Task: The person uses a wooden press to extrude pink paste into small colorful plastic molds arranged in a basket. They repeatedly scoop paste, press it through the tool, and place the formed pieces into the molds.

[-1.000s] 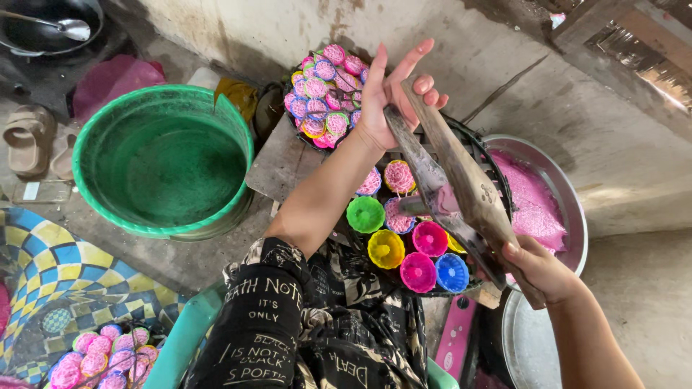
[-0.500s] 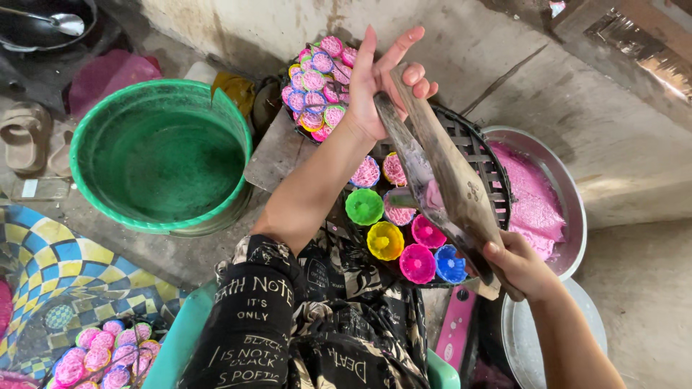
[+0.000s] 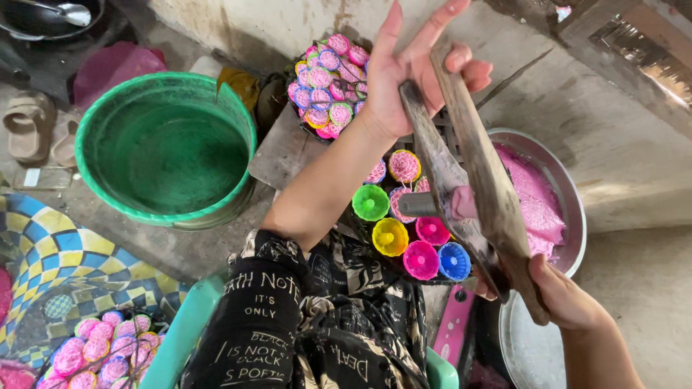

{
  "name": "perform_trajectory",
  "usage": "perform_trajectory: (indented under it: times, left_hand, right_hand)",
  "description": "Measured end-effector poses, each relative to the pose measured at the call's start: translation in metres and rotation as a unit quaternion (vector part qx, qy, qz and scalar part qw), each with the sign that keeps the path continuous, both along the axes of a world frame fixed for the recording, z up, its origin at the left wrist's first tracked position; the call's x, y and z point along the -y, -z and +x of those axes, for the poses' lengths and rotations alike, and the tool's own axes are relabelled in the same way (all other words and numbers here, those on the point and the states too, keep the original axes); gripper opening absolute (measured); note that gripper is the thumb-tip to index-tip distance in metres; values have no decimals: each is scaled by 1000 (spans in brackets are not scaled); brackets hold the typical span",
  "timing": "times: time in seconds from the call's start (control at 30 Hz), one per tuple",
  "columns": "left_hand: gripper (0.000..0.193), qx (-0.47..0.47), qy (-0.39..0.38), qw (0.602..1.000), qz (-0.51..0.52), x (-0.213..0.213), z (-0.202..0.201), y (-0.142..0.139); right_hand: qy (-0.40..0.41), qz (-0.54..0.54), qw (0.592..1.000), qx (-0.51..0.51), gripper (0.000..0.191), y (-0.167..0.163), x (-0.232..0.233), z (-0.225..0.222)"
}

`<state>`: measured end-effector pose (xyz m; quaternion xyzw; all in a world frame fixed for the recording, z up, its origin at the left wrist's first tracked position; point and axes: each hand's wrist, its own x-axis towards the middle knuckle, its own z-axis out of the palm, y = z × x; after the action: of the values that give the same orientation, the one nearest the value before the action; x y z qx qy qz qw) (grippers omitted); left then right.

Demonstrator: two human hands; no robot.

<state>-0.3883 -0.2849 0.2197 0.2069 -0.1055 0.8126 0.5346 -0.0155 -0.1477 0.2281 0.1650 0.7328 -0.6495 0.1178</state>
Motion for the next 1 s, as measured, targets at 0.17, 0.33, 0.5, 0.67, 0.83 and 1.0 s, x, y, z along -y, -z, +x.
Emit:
perform_trajectory:
  times: [0.17, 0.33, 0.5, 0.67, 0.83, 1.0]
  left_hand:
    - [76, -52, -105, 993, -15, 27, -19, 13]
    - [71, 4, -165, 985, -59, 38, -17, 58]
    - [63, 30, -190, 976, -101, 57, -30, 87]
    - [60, 67, -225, 964, -126, 75, -54, 91]
    - [57, 93, -218, 961, -139, 69, -62, 85]
    - [56, 97, -191, 969, -120, 55, -30, 91]
  right_hand:
    - [-8, -18, 999, 32, 76, 8, -2, -40]
    - [71, 8, 989, 128, 67, 5, 8, -53]
    - [84, 93, 977, 170, 71, -3, 31, -70]
    - [122, 205, 946, 219, 64, -3, 57, -99]
    - [134, 283, 928, 202, 50, -10, 62, -108]
    - [70, 341, 917, 196, 61, -10, 46, -73]
